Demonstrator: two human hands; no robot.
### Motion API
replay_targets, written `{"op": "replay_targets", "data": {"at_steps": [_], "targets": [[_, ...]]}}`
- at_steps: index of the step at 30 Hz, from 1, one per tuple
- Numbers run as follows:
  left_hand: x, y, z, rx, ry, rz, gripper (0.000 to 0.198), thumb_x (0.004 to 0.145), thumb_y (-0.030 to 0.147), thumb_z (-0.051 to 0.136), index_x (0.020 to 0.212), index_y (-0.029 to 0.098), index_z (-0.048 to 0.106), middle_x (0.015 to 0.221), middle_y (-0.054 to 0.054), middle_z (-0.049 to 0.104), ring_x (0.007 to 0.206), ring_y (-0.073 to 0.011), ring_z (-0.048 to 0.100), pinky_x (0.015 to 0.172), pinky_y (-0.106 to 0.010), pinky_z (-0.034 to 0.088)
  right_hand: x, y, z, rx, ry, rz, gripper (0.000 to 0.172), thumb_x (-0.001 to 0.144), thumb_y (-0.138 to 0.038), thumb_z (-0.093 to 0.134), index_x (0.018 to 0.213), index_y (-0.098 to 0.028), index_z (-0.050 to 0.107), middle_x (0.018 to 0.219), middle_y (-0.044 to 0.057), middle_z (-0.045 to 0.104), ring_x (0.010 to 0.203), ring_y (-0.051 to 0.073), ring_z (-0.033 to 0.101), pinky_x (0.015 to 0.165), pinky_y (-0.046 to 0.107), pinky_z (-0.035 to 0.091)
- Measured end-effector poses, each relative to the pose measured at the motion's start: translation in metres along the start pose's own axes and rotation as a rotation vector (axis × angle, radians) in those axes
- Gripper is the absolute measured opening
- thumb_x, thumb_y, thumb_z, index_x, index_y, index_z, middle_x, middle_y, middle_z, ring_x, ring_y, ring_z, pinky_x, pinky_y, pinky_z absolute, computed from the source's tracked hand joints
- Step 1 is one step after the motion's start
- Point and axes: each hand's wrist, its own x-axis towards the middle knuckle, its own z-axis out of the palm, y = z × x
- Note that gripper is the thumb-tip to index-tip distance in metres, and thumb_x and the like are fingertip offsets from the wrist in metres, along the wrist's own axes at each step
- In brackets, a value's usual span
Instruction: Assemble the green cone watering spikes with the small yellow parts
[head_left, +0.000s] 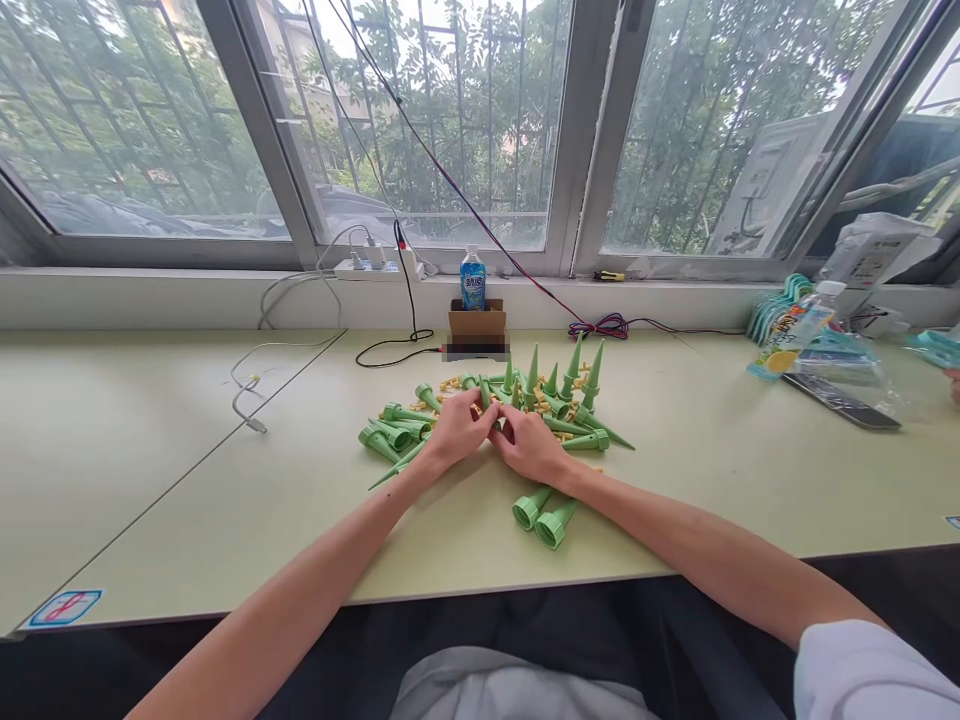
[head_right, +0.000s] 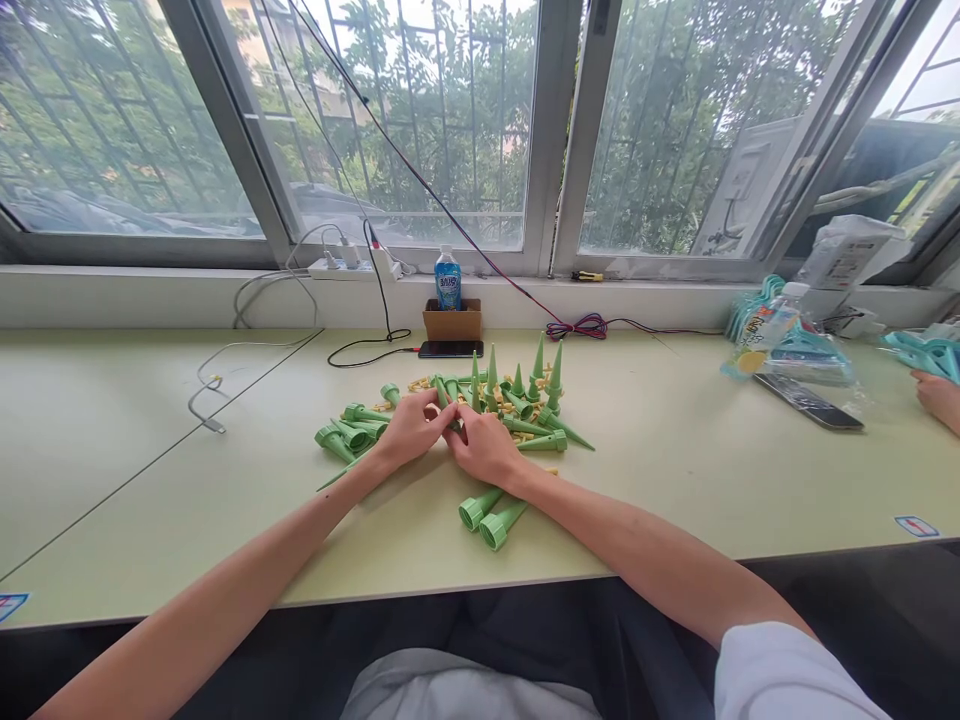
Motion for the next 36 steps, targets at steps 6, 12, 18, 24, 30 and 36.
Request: {"op": "replay_targets", "data": {"at_steps": [6,12,18,24,30,36], "targets": [[0.0012,-0.0021,0.0006,0.023,-0.007,0.011,0.022,0.082,0.035,0.054,0.068,0.018,0.057,0.065,0.0,0.059,0.059,-0.0138,0.051,0.059,-0.028,0.04,-0.0011,-0.0015,-0.0009,-0.003,-0.007,0.012,0.013,0.092,-0.027,0.051,0.094,-0.016,0.059,0.068,0.003,0.067,0.057,0.015,0.058,0.059,0.023,0.04],[0.0025,-0.0049,0.0017,0.034,-0.013,0.012,0.025,0.082,0.036,0.053,0.065,0.018,0.055,0.064,-0.001,0.059,0.06,-0.0143,0.053,0.058,-0.028,0.041,-0.0017,-0.0045,-0.0033,0.005,-0.015,0.014,0.013,0.092,-0.027,0.053,0.092,-0.016,0.06,0.069,0.003,0.067,0.059,0.016,0.06,0.061,0.024,0.042],[0.0017,-0.0049,0.0025,0.093,0.004,0.04,0.026,0.082,0.035,0.053,0.061,0.019,0.049,0.058,0.0,0.056,0.056,-0.0134,0.049,0.056,-0.027,0.038,-0.0007,-0.0038,-0.0043,0.01,-0.038,0.011,0.013,0.092,-0.026,0.053,0.094,-0.016,0.061,0.07,0.003,0.068,0.06,0.015,0.06,0.062,0.023,0.042],[0.0005,-0.0039,0.0018,0.11,-0.012,0.032,0.028,0.081,0.034,0.054,0.059,0.02,0.043,0.057,0.001,0.053,0.055,-0.0135,0.047,0.054,-0.028,0.035,-0.0007,-0.0004,-0.0037,0.019,-0.048,-0.026,0.009,0.09,-0.024,0.053,0.089,-0.016,0.058,0.069,0.002,0.066,0.059,0.013,0.058,0.06,0.022,0.04],[0.0,-0.0041,0.0025,0.086,-0.024,0.032,0.025,0.082,0.033,0.053,0.062,0.02,0.048,0.058,0.001,0.055,0.055,-0.0134,0.048,0.054,-0.028,0.036,-0.001,-0.0002,-0.0029,0.014,-0.046,-0.014,0.009,0.091,-0.023,0.053,0.089,-0.016,0.058,0.07,0.002,0.067,0.06,0.013,0.059,0.062,0.022,0.041],[-0.0002,-0.0039,0.0024,0.079,-0.02,0.032,0.027,0.082,0.035,0.053,0.061,0.02,0.046,0.057,0.001,0.055,0.054,-0.0131,0.048,0.053,-0.028,0.035,-0.001,-0.0013,-0.0037,0.015,-0.041,-0.013,0.009,0.09,-0.023,0.053,0.09,-0.016,0.058,0.07,0.002,0.067,0.06,0.014,0.059,0.061,0.023,0.041]]}}
